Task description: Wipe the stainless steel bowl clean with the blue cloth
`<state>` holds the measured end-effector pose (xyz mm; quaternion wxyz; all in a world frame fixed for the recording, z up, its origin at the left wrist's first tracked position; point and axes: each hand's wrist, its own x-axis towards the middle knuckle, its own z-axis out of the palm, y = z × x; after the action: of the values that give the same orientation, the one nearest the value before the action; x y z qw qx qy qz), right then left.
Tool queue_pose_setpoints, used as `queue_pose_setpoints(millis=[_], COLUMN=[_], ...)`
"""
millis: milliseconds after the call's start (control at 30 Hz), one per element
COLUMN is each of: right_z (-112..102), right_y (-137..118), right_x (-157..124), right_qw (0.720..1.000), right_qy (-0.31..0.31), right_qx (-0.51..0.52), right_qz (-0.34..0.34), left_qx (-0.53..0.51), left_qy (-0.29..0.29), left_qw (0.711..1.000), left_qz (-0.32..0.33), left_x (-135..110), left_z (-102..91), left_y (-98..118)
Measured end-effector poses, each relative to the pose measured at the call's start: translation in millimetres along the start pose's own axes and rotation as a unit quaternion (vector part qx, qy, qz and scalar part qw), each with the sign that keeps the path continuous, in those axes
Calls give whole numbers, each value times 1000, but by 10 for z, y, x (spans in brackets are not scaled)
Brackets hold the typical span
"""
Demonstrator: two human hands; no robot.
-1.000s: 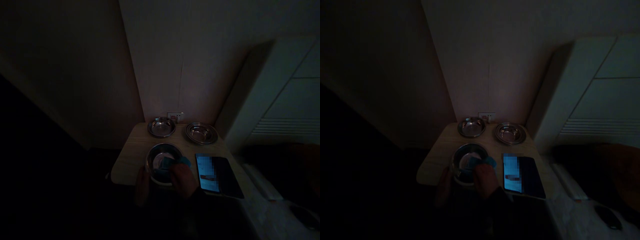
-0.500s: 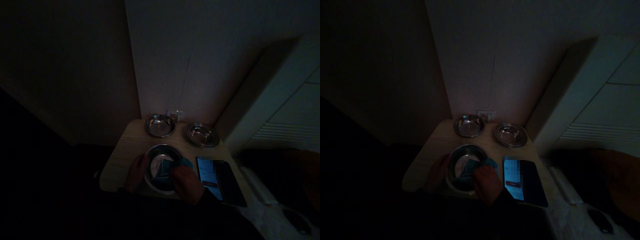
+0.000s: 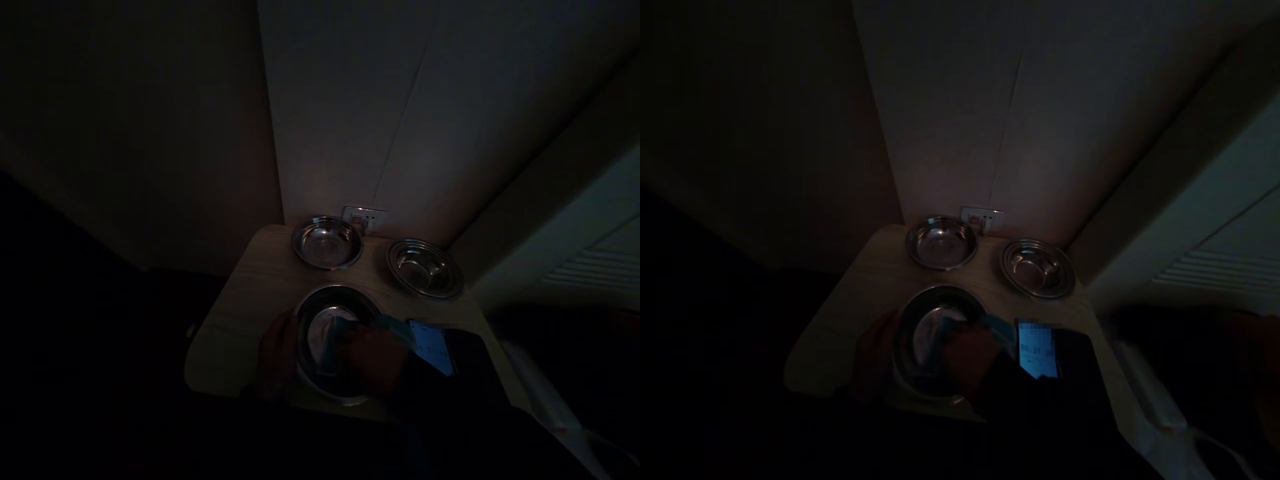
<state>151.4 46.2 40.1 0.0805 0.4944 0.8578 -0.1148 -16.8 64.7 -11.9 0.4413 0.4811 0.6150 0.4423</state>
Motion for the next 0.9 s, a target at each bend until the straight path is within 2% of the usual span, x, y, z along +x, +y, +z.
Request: queue_pose_setpoints(millis=[67,100,233,267,333,467,567,667,767,900], right_z=[-18,-38,-122,-125,-99,9,55,57,43,45], right_y=[25,45,100,92,47,-75,-116,-103,-76,-103], right_x=[42,50,73,91,148,264,300,358,465,514], right_qw=[1000,1000,981,978,983,995,998,998,998,999], right_qy=[0,19,165,180,149,17,-26,-41,-27,-12], right_qx=[9,20,38,27,-6,-31,-22,-18,-28,-15], right_qz=[-1,11,95,102,105,91,59,49,55,37], left_qx=[-5,-9,-26,-28,-26,-8,1,13,23,19], left_qy=[-2,-1,-3,-5,-8,1,8,2,-1,29], left_qw=[1000,1000,1000,1000,1000,1000,1000,1000,1000,999], left_qz=[0,-1,-12,-11,-8,-2,-7,-14,-12,-16], left_x=[-6,-9,-21,-21,-20,-16,-19,-19,-11,-4], left_z=[-3,-4,-3,-2,0,1,-3,-14,-21,-6], left_y=[-24,-32,-44,-47,-57,-75,-65,-47,-40,-52])
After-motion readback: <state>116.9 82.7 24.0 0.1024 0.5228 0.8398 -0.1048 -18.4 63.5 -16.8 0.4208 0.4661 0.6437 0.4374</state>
